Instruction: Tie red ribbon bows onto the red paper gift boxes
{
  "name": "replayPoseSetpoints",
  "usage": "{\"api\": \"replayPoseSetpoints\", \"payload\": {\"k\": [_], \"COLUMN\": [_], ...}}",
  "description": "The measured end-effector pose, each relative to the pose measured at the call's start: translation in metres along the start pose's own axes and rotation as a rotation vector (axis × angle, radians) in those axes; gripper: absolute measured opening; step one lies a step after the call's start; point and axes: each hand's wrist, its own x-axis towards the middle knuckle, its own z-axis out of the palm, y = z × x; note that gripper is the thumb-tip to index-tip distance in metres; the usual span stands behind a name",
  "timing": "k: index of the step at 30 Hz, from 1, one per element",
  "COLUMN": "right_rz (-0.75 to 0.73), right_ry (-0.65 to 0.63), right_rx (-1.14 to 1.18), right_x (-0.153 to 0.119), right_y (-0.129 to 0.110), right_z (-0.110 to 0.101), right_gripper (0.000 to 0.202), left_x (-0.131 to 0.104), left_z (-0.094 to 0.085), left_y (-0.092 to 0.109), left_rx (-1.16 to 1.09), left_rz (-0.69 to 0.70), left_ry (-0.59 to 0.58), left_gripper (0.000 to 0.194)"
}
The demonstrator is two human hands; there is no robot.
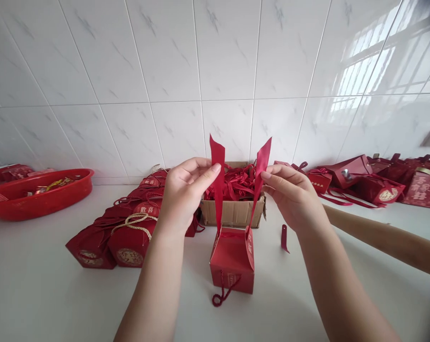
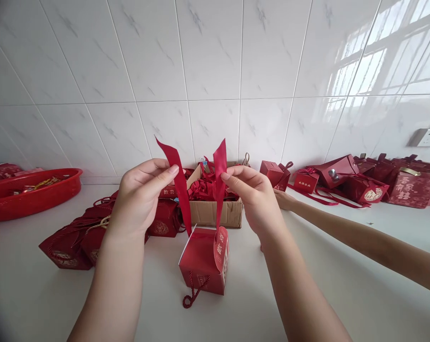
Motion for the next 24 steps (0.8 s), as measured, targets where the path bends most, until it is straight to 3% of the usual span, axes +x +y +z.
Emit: {"api": "replayPoseSetpoints", "payload": {"k": [11, 20, 24], "right_rz": [0.04, -0.03, -0.054], "right_ry": [0.035, 0.107, 0.131], "right_rx": [-0.054, -0.033, -0.065], "right_x": [0.002, 0.003, 0.003], "right_y": [-0.011, -0.011, -0.011], "right_z": [-0.015, -0.017, -0.018], "right_gripper": [0.009, 0.009, 0.01], "left_x": [-0.002, -0.001, -0.004], "left_z": [-0.007, -0.003, 0.004], "left_y": [0.007, 0.002, 0.007], "left_rx": [0.158, 0.093, 0.074], "left_rz": [-0.09, 0.002, -0.001], "left_ry": [-0.099, 0.077, 0.104], "left_gripper": [0.017, 0.014, 0.013]}}
